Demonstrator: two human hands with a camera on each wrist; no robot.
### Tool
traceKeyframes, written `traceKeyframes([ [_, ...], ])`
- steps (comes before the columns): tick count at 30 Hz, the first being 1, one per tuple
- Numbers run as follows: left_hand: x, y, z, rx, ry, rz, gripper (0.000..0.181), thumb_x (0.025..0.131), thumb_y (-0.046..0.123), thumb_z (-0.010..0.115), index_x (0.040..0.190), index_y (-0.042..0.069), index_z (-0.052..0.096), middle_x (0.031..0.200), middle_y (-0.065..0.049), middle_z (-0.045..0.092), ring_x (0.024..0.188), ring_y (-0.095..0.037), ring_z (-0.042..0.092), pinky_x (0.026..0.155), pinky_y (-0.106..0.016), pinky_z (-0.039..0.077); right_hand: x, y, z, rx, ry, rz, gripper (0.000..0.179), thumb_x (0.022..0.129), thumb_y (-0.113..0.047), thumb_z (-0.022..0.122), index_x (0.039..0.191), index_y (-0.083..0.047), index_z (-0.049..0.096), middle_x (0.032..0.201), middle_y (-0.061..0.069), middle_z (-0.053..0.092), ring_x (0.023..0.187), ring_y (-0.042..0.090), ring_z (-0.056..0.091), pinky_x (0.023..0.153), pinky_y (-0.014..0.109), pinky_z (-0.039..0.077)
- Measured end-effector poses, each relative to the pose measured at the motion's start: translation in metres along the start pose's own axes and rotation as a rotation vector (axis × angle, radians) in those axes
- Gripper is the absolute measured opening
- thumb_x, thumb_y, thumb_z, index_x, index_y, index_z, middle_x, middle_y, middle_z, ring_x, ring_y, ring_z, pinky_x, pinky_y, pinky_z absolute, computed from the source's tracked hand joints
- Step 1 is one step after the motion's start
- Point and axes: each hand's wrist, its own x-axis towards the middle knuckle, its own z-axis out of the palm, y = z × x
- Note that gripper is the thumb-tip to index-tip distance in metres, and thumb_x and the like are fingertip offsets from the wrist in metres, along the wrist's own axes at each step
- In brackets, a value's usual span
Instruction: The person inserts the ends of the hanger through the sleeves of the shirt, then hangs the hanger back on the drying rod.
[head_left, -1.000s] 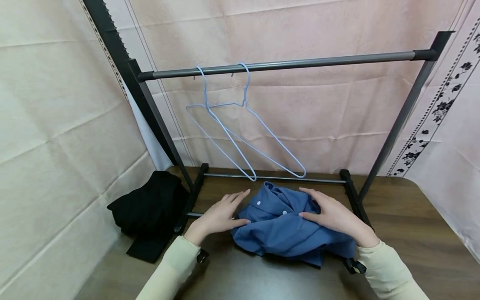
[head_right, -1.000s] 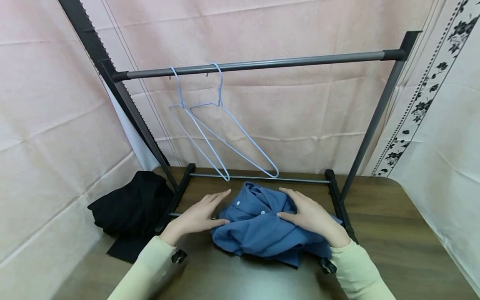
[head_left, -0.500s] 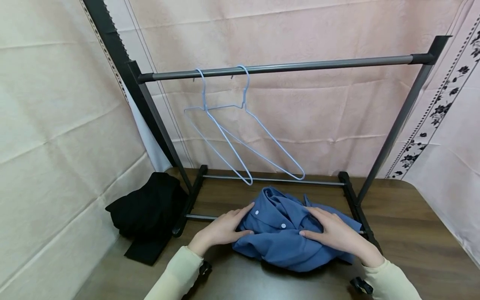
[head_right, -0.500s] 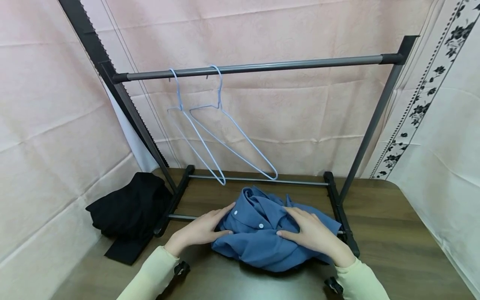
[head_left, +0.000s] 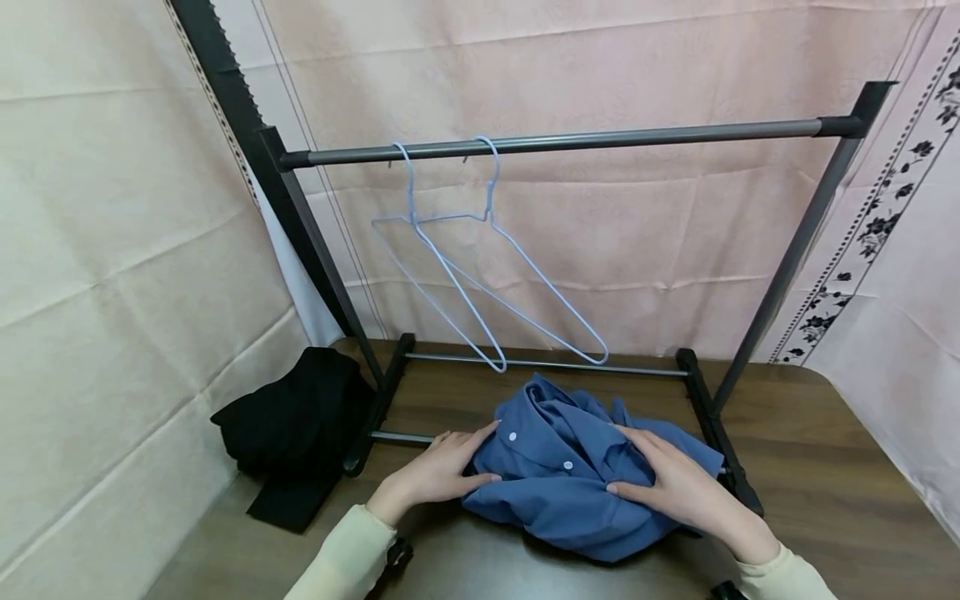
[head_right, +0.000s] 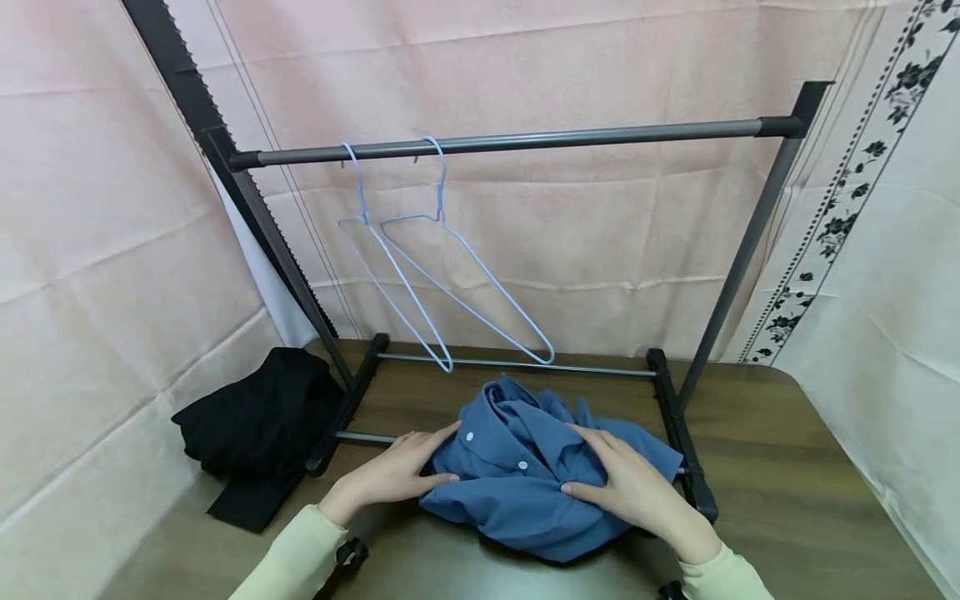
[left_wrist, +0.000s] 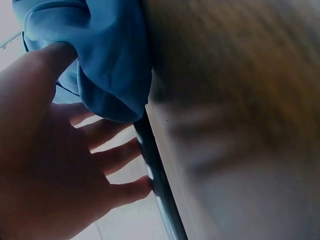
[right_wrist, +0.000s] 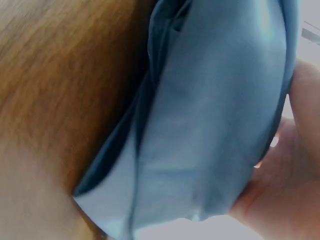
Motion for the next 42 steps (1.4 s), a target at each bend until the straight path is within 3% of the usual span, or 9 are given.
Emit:
traceKeyframes([
  [7,0.0,0.007,0.004,0.054,0.011,0.03,0.077,0.099,0.049,0.062,0.159,0.014,0.029,0.15,-0.007,0.049,0.138,-0.026,0.045,0.114,-0.064,0.024,0.0,-0.003,-0.002,-0.014,-0.091,0.053,0.097,0.082,-0.061,0.076,0.152,-0.006,0.04,0.14,0.028,0.052,0.125,0.049,0.051,0.097,0.063,0.044],
  [13,0.006,0.016,0.006,0.074,0.009,0.061,0.074,0.101,0.046,0.061,0.158,0.009,0.031,0.149,-0.008,0.05,0.138,-0.022,0.045,0.117,-0.058,0.024,0.006,-0.01,0.005,0.028,-0.101,0.06,0.087,0.084,-0.037,0.083,0.15,-0.001,0.039,0.142,0.03,0.05,0.126,0.047,0.052,0.097,0.062,0.045],
  [19,0.018,0.024,0.008,-0.032,0.025,0.124,0.07,0.103,0.041,0.058,0.157,0.005,0.031,0.153,-0.009,0.046,0.139,-0.021,0.044,0.117,-0.049,0.029,0.013,-0.019,0.006,0.019,-0.113,0.033,0.078,0.087,-0.009,0.076,0.15,0.008,0.035,0.141,0.032,0.05,0.125,0.045,0.054,0.095,0.059,0.047],
  [26,0.032,0.035,0.009,-0.137,0.071,0.207,0.056,0.105,0.028,0.057,0.153,0.011,0.035,0.143,-0.007,0.054,0.128,-0.015,0.054,0.103,-0.033,0.045,0.023,-0.028,0.002,0.003,-0.108,-0.006,0.072,0.088,-0.002,0.073,0.148,0.014,0.035,0.14,0.034,0.05,0.125,0.048,0.053,0.097,0.059,0.047],
  [34,0.04,0.051,-0.014,-0.159,0.065,0.247,0.054,0.106,0.018,0.054,0.155,0.011,0.032,0.147,-0.008,0.051,0.131,-0.017,0.051,0.106,-0.033,0.043,0.031,-0.037,-0.012,-0.003,-0.08,-0.085,0.066,0.088,0.001,0.072,0.145,0.011,0.039,0.132,0.032,0.057,0.114,0.042,0.06,0.086,0.051,0.052],
  [42,0.037,0.062,-0.039,-0.113,0.122,0.298,0.052,0.106,0.012,0.052,0.155,0.008,0.034,0.15,-0.01,0.049,0.133,-0.02,0.051,0.108,-0.035,0.042,0.032,-0.044,-0.032,-0.031,0.047,-0.159,0.053,0.086,0.003,0.072,0.135,0.004,0.051,0.129,0.022,0.061,0.111,0.033,0.063,0.085,0.049,0.053],
])
